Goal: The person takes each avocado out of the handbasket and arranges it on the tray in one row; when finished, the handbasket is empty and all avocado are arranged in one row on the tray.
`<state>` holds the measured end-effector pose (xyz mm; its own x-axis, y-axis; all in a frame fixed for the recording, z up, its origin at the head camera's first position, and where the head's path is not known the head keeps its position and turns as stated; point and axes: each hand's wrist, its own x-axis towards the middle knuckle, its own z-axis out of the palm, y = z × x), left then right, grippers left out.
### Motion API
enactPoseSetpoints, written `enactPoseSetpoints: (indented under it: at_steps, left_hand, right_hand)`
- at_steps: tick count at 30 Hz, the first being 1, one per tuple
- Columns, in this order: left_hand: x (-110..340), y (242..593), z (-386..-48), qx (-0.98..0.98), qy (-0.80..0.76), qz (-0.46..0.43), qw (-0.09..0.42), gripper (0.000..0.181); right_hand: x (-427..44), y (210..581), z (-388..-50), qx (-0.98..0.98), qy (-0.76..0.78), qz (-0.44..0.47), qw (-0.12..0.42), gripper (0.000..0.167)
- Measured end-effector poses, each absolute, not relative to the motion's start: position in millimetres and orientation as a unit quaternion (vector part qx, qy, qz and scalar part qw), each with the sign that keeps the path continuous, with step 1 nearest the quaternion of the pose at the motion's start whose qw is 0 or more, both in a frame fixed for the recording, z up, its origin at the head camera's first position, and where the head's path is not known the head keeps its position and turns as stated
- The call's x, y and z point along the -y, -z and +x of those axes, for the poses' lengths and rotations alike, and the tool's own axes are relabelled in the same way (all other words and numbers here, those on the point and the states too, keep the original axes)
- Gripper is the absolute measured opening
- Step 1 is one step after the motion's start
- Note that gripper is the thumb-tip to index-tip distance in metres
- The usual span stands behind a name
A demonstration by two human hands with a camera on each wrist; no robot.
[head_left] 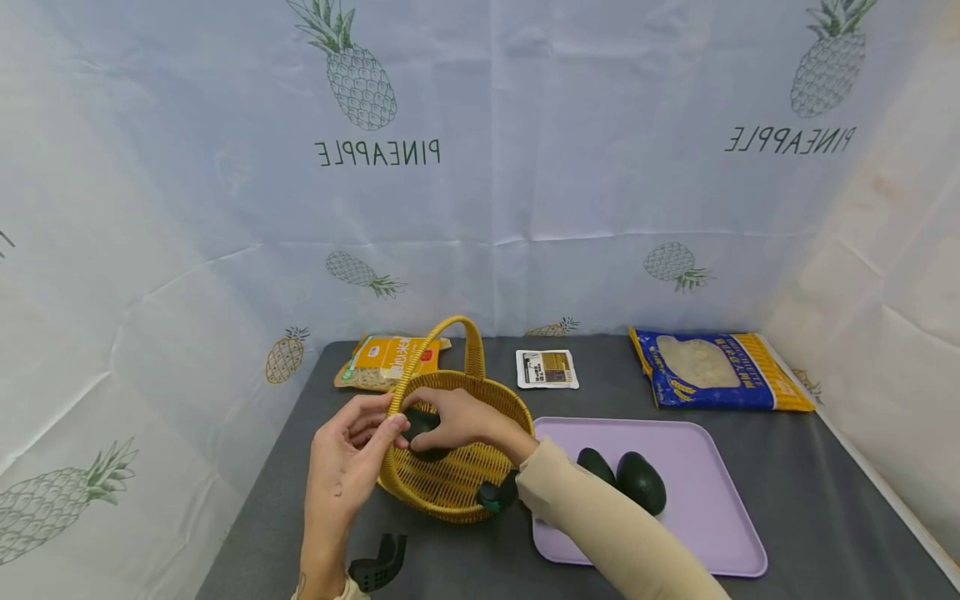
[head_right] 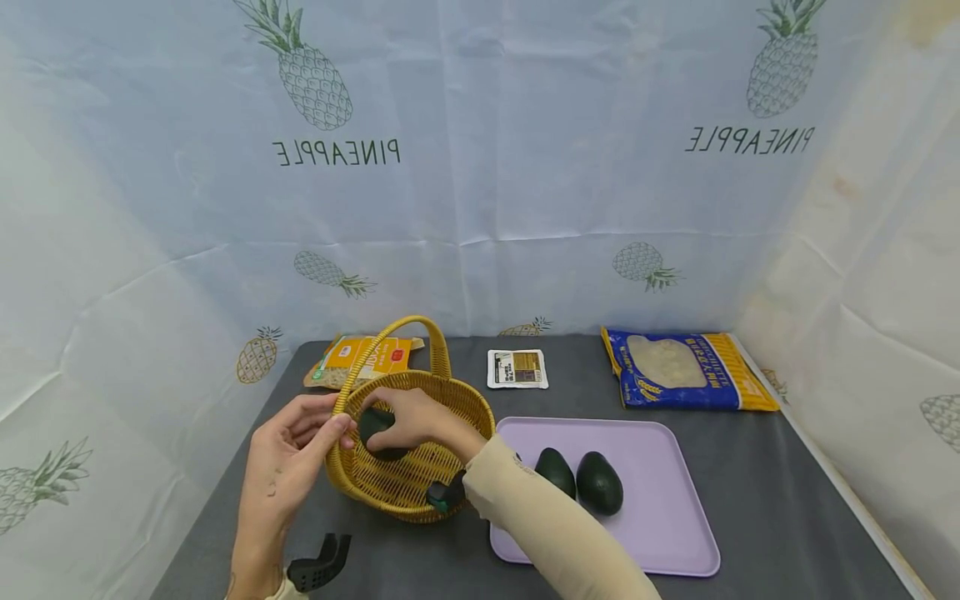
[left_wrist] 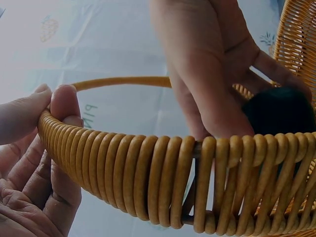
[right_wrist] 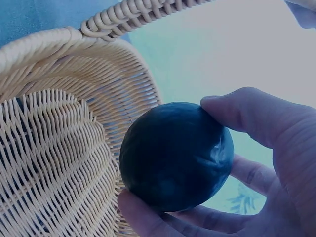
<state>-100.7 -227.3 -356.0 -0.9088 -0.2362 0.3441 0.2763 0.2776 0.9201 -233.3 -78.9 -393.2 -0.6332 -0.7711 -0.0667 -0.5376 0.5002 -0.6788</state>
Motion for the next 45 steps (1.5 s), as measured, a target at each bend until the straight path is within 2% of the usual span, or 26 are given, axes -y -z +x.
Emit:
enactPoseSetpoints:
  at_steps: [21,34,45]
  left_hand:
    - [227,355,-103,0.775,0.594,-0.017,0.215,0.023]
    - [226,357,-101,0.769,0.601,-0.013,0.218,0.024]
    - [226,355,-100,0.767,0.604,-0.010,0.217,0.024]
  right_hand:
    - [17,390,-231,-0.834,0.418,-0.320,0.166,0.056]
    - [-32,386,-228,-0.798,0.515,-0.242,0.198,0.058]
    - [-68,387,-227,-0.805,0.531,-0.210,0.163,0.062]
